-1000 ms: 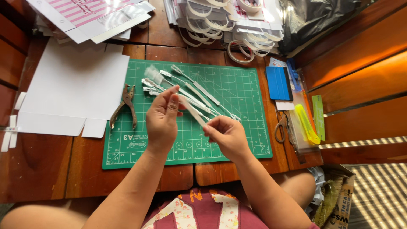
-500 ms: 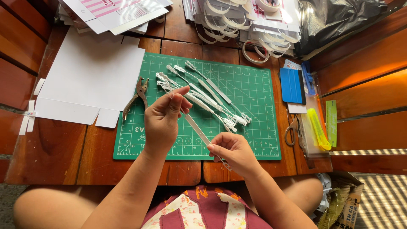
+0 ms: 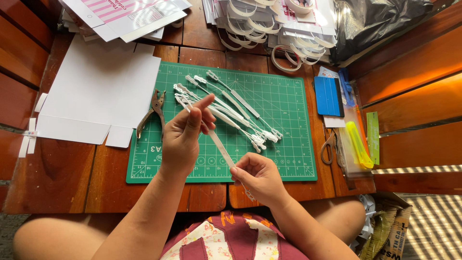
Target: The person trims the ends of white plastic strips using scissors while sitting at a wooden table. They pick up individual strips from a pile, cut a small piece off the tip, and set the trimmed strip down on the green cutting mat.
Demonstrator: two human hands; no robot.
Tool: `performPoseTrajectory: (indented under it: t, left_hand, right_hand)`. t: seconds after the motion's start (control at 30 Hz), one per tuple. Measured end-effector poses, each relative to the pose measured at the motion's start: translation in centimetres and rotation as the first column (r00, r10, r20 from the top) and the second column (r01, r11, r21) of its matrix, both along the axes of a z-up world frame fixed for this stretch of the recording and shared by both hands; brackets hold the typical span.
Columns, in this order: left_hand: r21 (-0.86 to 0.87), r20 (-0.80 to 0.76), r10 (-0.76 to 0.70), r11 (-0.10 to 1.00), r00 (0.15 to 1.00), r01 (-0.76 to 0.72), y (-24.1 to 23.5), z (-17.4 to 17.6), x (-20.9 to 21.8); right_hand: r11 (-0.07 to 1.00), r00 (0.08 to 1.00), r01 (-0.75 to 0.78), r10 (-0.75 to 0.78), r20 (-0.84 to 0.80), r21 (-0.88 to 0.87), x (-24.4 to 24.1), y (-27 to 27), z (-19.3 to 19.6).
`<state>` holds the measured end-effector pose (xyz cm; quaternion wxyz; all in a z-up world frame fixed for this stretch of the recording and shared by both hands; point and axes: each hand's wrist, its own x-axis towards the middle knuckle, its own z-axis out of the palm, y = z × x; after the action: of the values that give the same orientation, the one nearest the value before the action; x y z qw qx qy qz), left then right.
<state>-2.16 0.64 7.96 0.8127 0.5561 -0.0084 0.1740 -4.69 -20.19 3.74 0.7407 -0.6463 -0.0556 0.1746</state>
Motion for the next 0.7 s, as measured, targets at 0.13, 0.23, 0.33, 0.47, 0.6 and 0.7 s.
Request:
performPoseTrajectory:
  t: [0.13, 0.23, 0.33, 0.47, 0.6, 0.7]
  left_hand:
    - [-0.091, -0.076, 0.136, 0.986, 0.988, -0.143, -0.8, -0.7, 0.7]
    - [-0.167, -0.205, 0.156, 0.967, 0.966, -0.191, -1.0, -2.6, 1.9]
    - [-0.198, -0.263, 0.025, 0.977, 0.965, -0.079, -1.1, -3.9, 1.9]
    - [-0.17, -0.365, -0.156, 0.98, 0.918, 0.1, -1.8, -4.5, 1.2]
    - [-0.148, -0.397, -0.19, 0.979, 0.898, 0.142, -2.2, -6.1, 1.3]
    - [-0.129, -0.37, -0.195, 0.979, 0.908, 0.158, -1.9, -6.8, 1.9]
  right_hand:
    - [0.984, 0.987, 0.09, -0.067, 0.146, -0.154, -0.7, 1.4, 2.8]
    - [0.953, 0.911, 0.038, 0.091, 0.402, -0.302, 0.4, 0.3, 4.1]
    - [0.861, 0.813, 0.254, 0.057, 0.58, -0.441, 3.2, -4.0, 4.7]
    - [0.329, 0.843, 0.512, -0.012, 0.538, -0.794, 6.6, -15.2, 1.2]
    - [-0.042, 0.905, 0.4, -0.139, 0.402, -0.915, 8.3, -25.1, -4.8]
    - [-0.054, 0.895, 0.386, -0.22, 0.388, -0.921, 7.9, -25.4, -5.1]
